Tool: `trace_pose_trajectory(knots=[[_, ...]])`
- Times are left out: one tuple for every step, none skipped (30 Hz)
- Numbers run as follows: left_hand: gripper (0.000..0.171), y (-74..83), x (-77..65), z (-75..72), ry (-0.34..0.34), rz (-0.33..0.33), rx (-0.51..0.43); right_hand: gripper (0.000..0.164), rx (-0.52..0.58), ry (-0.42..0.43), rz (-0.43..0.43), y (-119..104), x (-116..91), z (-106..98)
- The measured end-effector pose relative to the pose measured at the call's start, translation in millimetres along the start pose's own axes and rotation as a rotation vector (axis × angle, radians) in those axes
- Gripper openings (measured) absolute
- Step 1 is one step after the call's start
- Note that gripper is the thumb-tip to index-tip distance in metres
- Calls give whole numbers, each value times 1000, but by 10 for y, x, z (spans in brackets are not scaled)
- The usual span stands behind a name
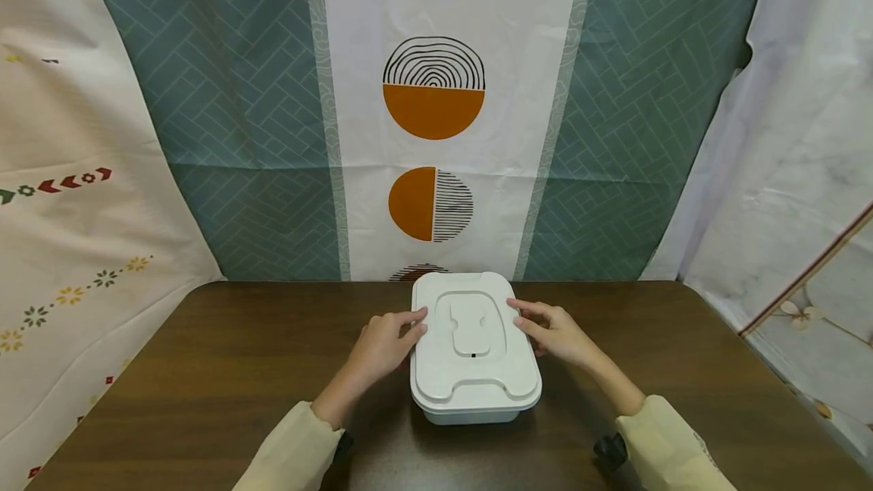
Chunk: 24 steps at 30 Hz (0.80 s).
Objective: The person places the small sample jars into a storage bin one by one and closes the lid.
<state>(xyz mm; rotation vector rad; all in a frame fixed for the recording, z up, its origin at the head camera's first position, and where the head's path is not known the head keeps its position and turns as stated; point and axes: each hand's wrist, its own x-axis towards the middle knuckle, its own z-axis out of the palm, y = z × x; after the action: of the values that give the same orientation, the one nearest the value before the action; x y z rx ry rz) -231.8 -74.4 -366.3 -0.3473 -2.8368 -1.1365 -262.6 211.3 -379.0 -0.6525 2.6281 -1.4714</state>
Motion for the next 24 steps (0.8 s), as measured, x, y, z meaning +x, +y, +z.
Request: trace_pose_trajectory(knots=[[36,-7,-3,2,4,7,-2,43,-5,-6,-2,0,4,-3],[36,-14,-6,4,8,12,-5,43,-8,-9,-3,-3,7,-5],[36,-24,-7,5,15,19,-10,43,-10,-12,-1,-8,9,-5],[36,-35,-7,7,22,24,-19,43,-8,-14,3,-14,10,-5],[36,-48,-8,9,29,30,-31,43,-9,-17,6,-19,11,-4],[36,-62,-7,12,35,29,-51,43,-12,-17,7,-23,11,-3],[35,-80,-4,17,40,27,-79,43,-11,-19,9,-27,11,-1],[35,-99,-1,24,44,19,-119,43,-11,-20,10,-31,10,0],[35,-121,3,32,47,9,-171,44,-9,-23,11,-31,11,1],[35,-140,6,41,43,-7,-236,44,-3,-26,11,-29,11,1],[35,-160,9,50,35,-25,-308,44,7,-31,10,-26,10,-1],[35,-176,15,57,23,-47,-382,45,19,-36,10,-23,8,-3],[36,-194,20,63,6,-65,-453,46,35,-44,11,-18,7,-6],[37,-206,22,62,-12,-81,-514,46,55,-50,15,-14,5,-10],[38,-219,25,57,-37,-91,-559,47,75,-59,19,-6,1,-16],[40,-232,28,49,-68,-100,-593,48,101,-69,28,2,-6,-24],[42,-244,28,33,-97,-104,-605,49,134,-81,38,8,-16,-35],[44,-259,27,13,-125,-102,-609,50,168,-89,53,17,-27,-48],[45,-276,23,-11,-151,-100,-608,51,187,-92,64,26,-39,-67],[46,-294,19,-41,-173,-94,-603,52,197,-89,74,34,-52,-87],[47,-317,15,-71,-190,-87,-597,52,196,-86,78,40,-65,-111],[48,-341,10,-105,-202,-80,-592,53,192,-80,82,46,-78,-138],[49,-363,3,-143,-208,-69,-589,52,178,-76,75,54,-88,-168],[50,-385,-4,-182,-211,-56,-589,52,150,-66,71,59,-97,-198]])
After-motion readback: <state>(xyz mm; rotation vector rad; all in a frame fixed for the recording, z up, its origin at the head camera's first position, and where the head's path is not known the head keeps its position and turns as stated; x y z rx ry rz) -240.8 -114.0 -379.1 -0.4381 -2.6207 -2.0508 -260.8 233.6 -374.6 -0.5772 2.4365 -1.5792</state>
